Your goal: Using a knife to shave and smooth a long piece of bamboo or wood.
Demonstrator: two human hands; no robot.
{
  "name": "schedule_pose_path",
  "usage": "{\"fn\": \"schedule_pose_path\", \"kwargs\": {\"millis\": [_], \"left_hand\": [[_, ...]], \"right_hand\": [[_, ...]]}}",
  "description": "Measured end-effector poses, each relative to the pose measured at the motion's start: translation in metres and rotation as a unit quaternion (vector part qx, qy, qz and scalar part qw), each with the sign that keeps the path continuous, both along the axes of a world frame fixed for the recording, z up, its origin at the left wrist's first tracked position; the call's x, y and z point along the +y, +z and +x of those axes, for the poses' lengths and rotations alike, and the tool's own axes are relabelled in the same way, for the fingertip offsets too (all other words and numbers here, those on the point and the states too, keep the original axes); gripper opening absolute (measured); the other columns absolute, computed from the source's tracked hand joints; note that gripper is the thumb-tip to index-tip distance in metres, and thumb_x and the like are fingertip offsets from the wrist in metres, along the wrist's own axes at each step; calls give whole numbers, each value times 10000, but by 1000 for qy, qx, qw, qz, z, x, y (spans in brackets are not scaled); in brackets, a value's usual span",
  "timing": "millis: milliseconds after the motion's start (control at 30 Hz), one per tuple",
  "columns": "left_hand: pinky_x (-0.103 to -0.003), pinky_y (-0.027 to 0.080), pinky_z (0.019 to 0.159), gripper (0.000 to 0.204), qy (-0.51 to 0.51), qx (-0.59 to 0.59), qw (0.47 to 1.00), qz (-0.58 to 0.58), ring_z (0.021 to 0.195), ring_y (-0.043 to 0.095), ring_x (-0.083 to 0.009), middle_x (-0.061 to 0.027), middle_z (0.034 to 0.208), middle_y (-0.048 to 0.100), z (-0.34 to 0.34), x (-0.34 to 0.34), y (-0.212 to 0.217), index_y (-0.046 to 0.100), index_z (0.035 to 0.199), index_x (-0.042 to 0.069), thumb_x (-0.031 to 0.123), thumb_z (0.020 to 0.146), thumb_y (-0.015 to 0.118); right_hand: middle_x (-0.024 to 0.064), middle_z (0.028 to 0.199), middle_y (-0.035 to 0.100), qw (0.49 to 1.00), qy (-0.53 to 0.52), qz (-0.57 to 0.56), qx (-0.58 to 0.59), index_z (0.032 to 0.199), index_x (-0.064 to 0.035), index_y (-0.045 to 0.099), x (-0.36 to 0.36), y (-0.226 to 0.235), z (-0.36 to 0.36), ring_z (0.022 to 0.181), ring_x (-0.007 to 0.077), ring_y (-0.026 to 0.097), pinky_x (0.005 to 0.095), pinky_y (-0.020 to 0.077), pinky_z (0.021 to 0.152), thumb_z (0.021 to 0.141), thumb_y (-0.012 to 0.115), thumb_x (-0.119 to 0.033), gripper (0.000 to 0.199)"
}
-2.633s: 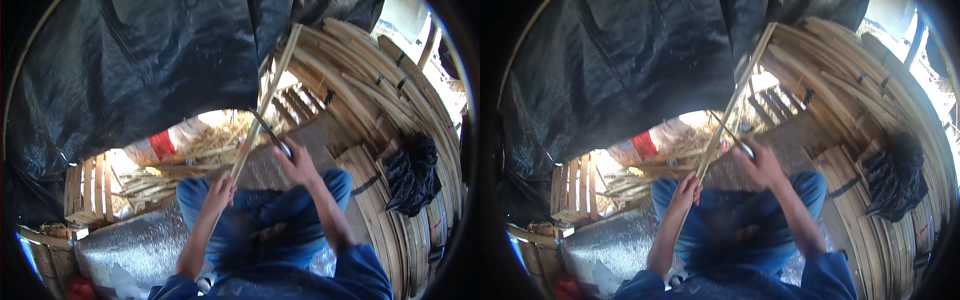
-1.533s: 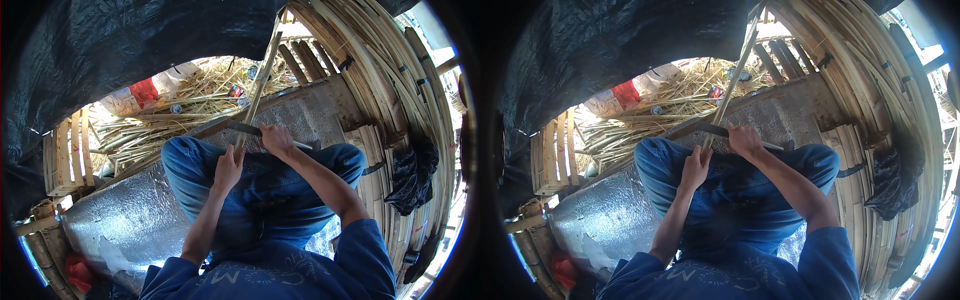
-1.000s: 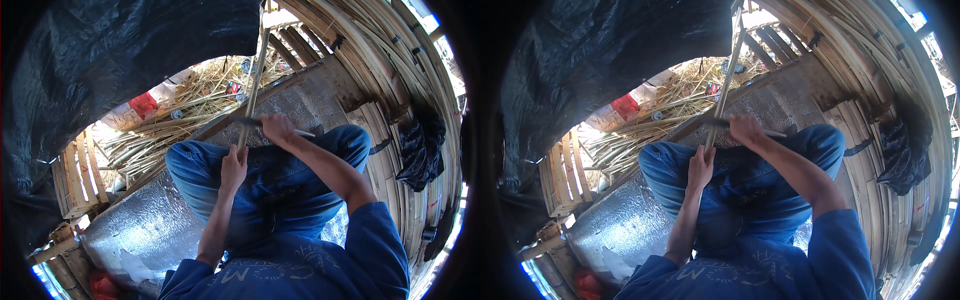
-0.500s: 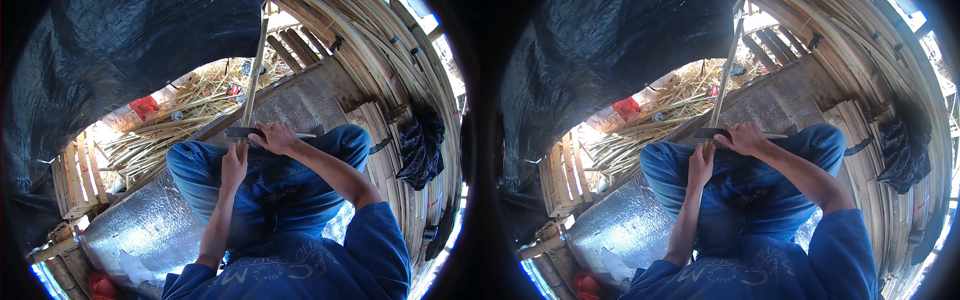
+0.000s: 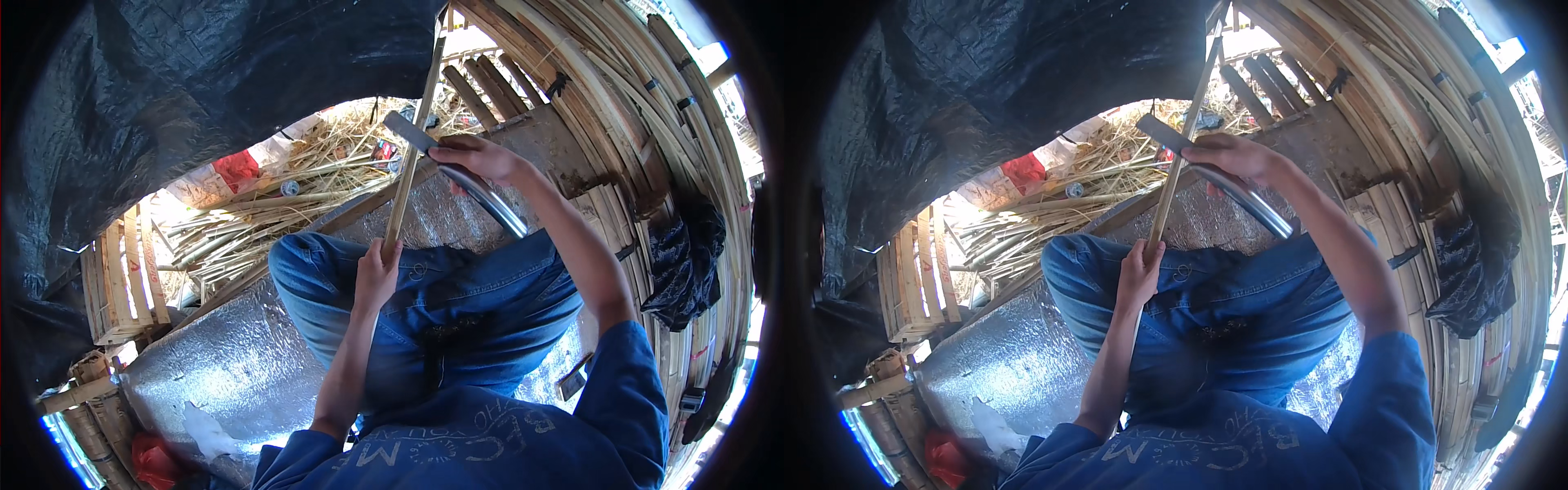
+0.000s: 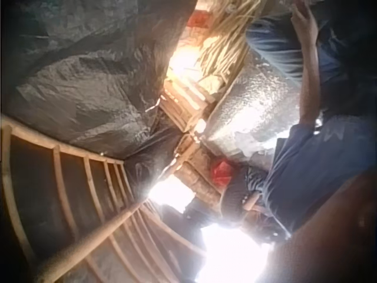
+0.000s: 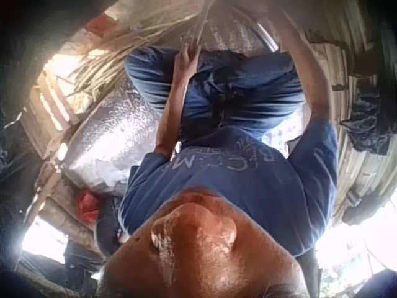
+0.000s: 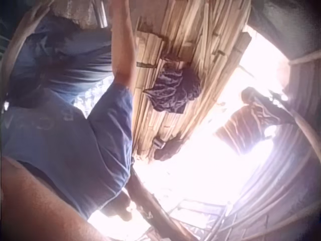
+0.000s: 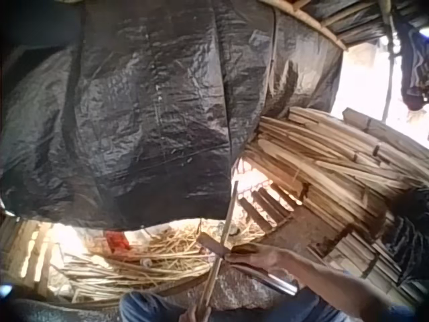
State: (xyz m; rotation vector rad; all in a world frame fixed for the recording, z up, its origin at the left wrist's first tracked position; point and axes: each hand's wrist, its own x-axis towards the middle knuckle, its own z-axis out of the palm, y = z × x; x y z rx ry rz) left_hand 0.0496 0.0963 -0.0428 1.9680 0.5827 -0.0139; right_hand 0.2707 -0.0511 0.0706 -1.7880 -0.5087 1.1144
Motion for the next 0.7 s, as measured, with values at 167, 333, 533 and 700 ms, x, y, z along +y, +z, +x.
{"fn": "schedule_pose_path", "kwargs": {"millis": [167,333,533,700], "left_hand": [[-476,453,542,389,-2,4,1000,-6,664,616,-430,-220,645,597,2,1,-3,519,868,9,389,949,519],[-283,412,364,437,30,42,990,-129,390,531,-131,-49,526,511,5,7,20,548,897,-5,430,935,546],[-298,407,367,414,25,21,987,-157,388,528,-144,-59,527,517,1,7,11,553,916,-21,393,936,562],[-299,404,366,428,29,11,990,-141,395,532,-144,-61,531,519,2,5,13,559,948,-37,391,936,562]], "right_hand": [[79,664,603,996,70,-38,-45,1171,-17,507,-12,-17,-34,495,143,577,285,478,469,956,520,-352,398],[167,708,639,909,161,-64,-379,1275,-64,496,0,-34,-60,599,256,640,421,515,608,962,492,-274,377],[177,838,643,824,230,-111,-506,1303,-113,479,4,-65,-92,700,330,670,435,541,661,913,529,-201,403],[161,856,640,861,103,-113,-485,1158,-51,540,0,-84,-103,792,347,660,454,528,707,831,632,-230,384]]}}
